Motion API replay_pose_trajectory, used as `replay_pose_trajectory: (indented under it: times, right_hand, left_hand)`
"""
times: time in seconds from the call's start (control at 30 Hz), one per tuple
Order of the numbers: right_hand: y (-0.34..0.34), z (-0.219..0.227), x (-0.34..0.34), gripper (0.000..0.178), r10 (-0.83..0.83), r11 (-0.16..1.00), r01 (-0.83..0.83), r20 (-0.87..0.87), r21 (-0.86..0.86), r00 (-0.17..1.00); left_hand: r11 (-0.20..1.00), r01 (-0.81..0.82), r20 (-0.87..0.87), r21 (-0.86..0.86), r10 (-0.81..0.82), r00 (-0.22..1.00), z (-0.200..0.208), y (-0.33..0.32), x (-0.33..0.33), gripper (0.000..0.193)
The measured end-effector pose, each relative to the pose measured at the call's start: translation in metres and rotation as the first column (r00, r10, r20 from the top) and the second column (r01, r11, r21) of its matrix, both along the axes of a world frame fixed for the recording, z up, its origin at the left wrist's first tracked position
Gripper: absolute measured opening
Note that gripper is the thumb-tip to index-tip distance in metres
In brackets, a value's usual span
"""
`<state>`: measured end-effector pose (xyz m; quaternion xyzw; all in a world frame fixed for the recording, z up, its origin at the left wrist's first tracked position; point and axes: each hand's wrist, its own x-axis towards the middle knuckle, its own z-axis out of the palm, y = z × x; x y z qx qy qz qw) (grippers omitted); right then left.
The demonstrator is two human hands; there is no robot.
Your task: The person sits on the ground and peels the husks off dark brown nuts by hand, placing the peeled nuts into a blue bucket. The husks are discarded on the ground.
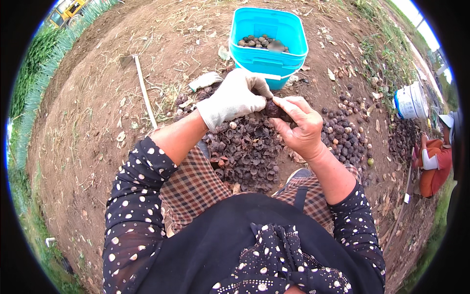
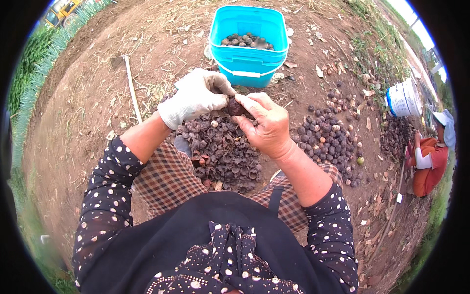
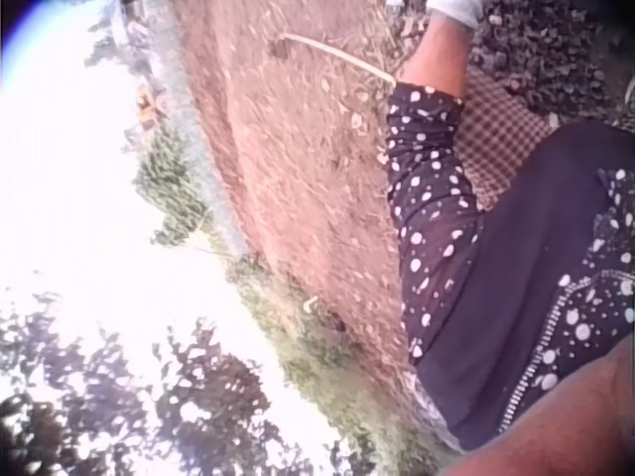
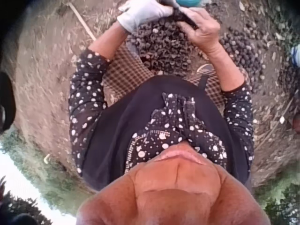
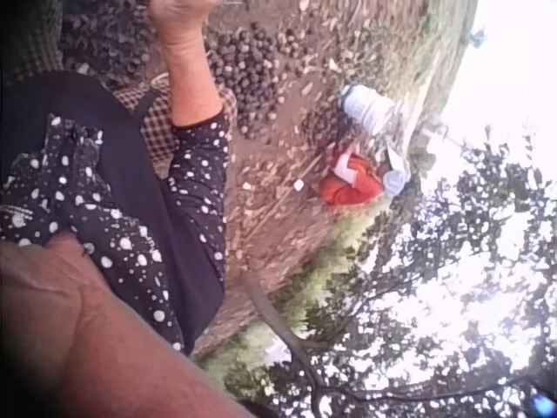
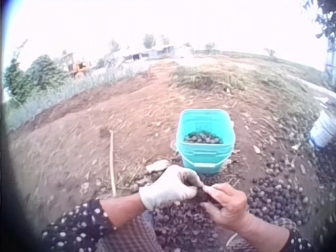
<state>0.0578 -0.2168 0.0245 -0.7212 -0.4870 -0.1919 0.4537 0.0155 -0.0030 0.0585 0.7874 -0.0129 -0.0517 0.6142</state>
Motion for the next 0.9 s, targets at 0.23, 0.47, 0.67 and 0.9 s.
replay_pose_trajectory:
  times: [0.23, 0.47, 0.67, 0.9]
  right_hand:
    - [0.0, 0.005, 0.004, 0.047, -0.064, 0.998, 0.065, -0.067, 0.01, 0.996]
    - [0.005, 0.005, 0.006, 0.045, -0.024, 0.998, 0.028, -0.079, 0.054, 0.997]
    - [0.004, 0.002, 0.004, 0.045, 0.008, 1.0, -0.004, -0.125, 0.031, 0.992]
    - [0.005, 0.002, 0.002, 0.045, -0.001, 0.998, 0.006, -0.095, 0.058, 0.995]
  left_hand:
    - [0.981, 0.065, -0.09, -0.181, -0.083, 0.992, 0.023, 0.008, -0.004, 0.027]
    - [0.979, 0.146, -0.052, -0.141, -0.155, 0.987, 0.013, -0.001, -0.005, 0.034]
    - [0.978, 0.202, -0.123, -0.047, -0.206, 0.971, 0.014, 0.003, -0.003, 0.036]
    - [0.993, 0.11, -0.106, 0.038, -0.105, 0.989, 0.016, -0.008, -0.005, 0.034]
